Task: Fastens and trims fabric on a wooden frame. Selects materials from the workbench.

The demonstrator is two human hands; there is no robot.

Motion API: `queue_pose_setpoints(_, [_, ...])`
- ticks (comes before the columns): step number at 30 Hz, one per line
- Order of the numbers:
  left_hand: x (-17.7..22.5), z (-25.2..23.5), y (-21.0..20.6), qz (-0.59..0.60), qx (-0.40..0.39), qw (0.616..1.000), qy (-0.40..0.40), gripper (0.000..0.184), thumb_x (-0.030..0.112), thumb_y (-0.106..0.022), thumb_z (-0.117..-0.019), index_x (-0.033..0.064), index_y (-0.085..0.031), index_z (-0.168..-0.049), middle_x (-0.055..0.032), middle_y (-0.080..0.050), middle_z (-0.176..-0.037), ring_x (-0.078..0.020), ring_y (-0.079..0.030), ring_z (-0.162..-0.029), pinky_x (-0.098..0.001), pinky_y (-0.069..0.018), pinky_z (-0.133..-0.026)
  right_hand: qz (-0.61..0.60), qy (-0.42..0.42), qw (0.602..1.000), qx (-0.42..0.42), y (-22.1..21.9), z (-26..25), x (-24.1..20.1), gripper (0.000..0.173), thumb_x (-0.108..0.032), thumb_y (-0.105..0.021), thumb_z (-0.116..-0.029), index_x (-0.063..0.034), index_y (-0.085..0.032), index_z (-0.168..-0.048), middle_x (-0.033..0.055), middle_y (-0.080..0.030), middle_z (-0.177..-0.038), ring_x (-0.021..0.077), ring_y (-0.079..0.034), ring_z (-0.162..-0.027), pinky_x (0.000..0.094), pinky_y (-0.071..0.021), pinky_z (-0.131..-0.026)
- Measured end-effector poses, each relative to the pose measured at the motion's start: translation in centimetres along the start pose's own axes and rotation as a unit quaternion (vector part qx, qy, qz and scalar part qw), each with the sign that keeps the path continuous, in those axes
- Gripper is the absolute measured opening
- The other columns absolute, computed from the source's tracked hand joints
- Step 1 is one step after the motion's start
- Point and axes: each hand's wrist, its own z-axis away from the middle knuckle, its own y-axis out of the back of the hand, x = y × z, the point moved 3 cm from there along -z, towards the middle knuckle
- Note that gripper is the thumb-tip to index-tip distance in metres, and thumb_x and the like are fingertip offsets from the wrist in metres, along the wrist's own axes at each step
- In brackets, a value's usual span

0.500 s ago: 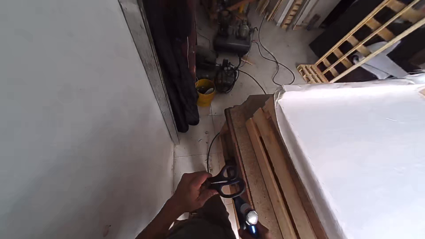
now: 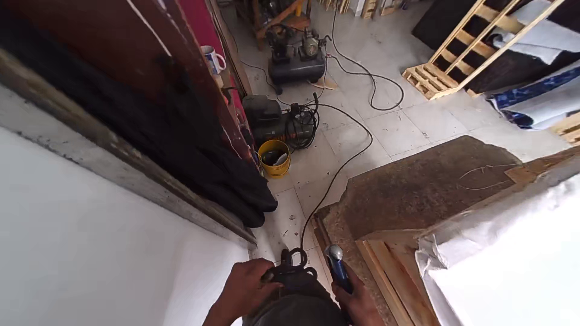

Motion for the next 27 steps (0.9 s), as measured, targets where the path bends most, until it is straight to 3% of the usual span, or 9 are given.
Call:
queue_pose_setpoints(4, [-3.2,-10.3,-1.3,0.023,-0.013,1.000,0.003,0.046,0.055,-0.068,-0.0919,0.0102,-0.074,-0.098,0.0000,-0.072,-0.078,-0.0080,-0.067,-0.065,-0.0303,-0.0597,-0.060,-0.026,0.014,1.000,-0.002,1.9,-5.6,-4.9,0.078,-0.024,-0.070,-0.0893,-0.0153,-0.036,-0.159,0.0094,-0.073,-0.095,0.0207,-0.071,-0.070,0.0434,-0.0623,-0.066])
queue_pose_setpoints(7, [-5.0,-19.3,-4.5,0.051,-0.123,0.991,0.003,0.047,0.052,-0.068,-0.0927,0.0076,-0.075,-0.107,-0.0037,-0.075,-0.085,-0.0131,-0.071,-0.072,-0.0384,-0.0624,-0.067,-0.068,0.015,0.996,0.053,3.3,-9.9,-6.0,0.076,-0.028,-0.070,-0.0905,-0.0197,-0.039,-0.159,0.0071,-0.074,-0.095,0.0197,-0.072,-0.072,0.0419,-0.0628,-0.067])
queue_pose_setpoints(10, [-7.4,-28.4,-7.2,0.026,-0.235,0.969,-0.071,0.040,0.047,-0.070,-0.0923,0.0100,-0.076,-0.108,-0.0036,-0.076,-0.094,-0.0157,-0.073,-0.080,-0.0416,-0.0630,-0.073,-0.156,-0.008,0.975,0.159,3.8,-13.7,-6.3,0.075,-0.028,-0.076,-0.0873,-0.0193,-0.046,-0.155,0.0063,-0.075,-0.095,0.0183,-0.071,-0.071,0.0386,-0.0614,-0.065])
queue_pose_setpoints(13, [-8.6,-39.3,-9.1,-0.008,-0.296,0.945,-0.140,0.037,0.040,-0.073,-0.0910,0.0081,-0.076,-0.110,-0.0074,-0.077,-0.098,-0.0219,-0.075,-0.086,-0.0475,-0.0621,-0.078,-0.266,-0.034,0.918,0.293,4.3,-17.0,-7.7,0.075,-0.017,-0.079,-0.0833,-0.0136,-0.049,-0.152,0.0113,-0.075,-0.099,0.0211,-0.071,-0.074,0.0390,-0.0611,-0.065])
queue_pose_setpoints(16, [-8.0,-51.1,-10.9,-0.025,-0.296,0.935,-0.194,0.037,0.040,-0.074,-0.0909,0.0078,-0.075,-0.110,-0.0084,-0.077,-0.098,-0.0239,-0.075,-0.086,-0.0490,-0.0620,-0.077,-0.323,-0.048,0.856,0.400,5.9,-20.1,-10.3,0.077,-0.002,-0.074,-0.0795,-0.0085,-0.049,-0.152,0.0155,-0.073,-0.108,0.0233,-0.072,-0.080,0.0411,-0.0625,-0.070])
queue_pose_setpoints(20, [-6.2,-63.1,-15.0,-0.005,-0.298,0.914,-0.274,0.040,0.043,-0.069,-0.0931,0.0070,-0.074,-0.110,-0.0073,-0.076,-0.095,-0.0190,-0.073,-0.079,-0.0422,-0.0614,-0.072,-0.371,-0.047,0.777,0.507,7.3,-23.4,-13.8,0.075,0.000,-0.072,-0.0821,-0.0053,-0.047,-0.153,0.0129,-0.074,-0.107,0.0175,-0.073,-0.081,0.0346,-0.0630,-0.071])
queue_pose_setpoints(24, [-3.6,-69.6,-21.2,0.043,-0.386,0.862,-0.327,0.038,0.042,-0.071,-0.0932,0.0079,-0.075,-0.110,-0.0058,-0.076,-0.093,-0.0175,-0.073,-0.079,-0.0408,-0.0619,-0.072,-0.377,-0.082,0.679,0.625,9.6,-27.4,-16.6,0.072,0.002,-0.071,-0.0838,0.0003,-0.045,-0.151,0.0146,-0.073,-0.111,0.0119,-0.072,-0.085,0.0291,-0.0619,-0.074])
queue_pose_setpoints(27, [-2.5,-72.0,-25.8,0.061,-0.472,0.800,-0.366,0.034,0.036,-0.076,-0.0907,0.0084,-0.075,-0.110,-0.0065,-0.077,-0.097,-0.0201,-0.074,-0.083,-0.0439,-0.0628,-0.075,-0.345,-0.130,0.634,0.680,13.2,-30.7,-16.7,0.070,0.000,-0.074,-0.0850,0.0007,-0.047,-0.150,0.0172,-0.071,-0.115,0.0122,-0.072,-0.086,0.0302,-0.0619,-0.075])
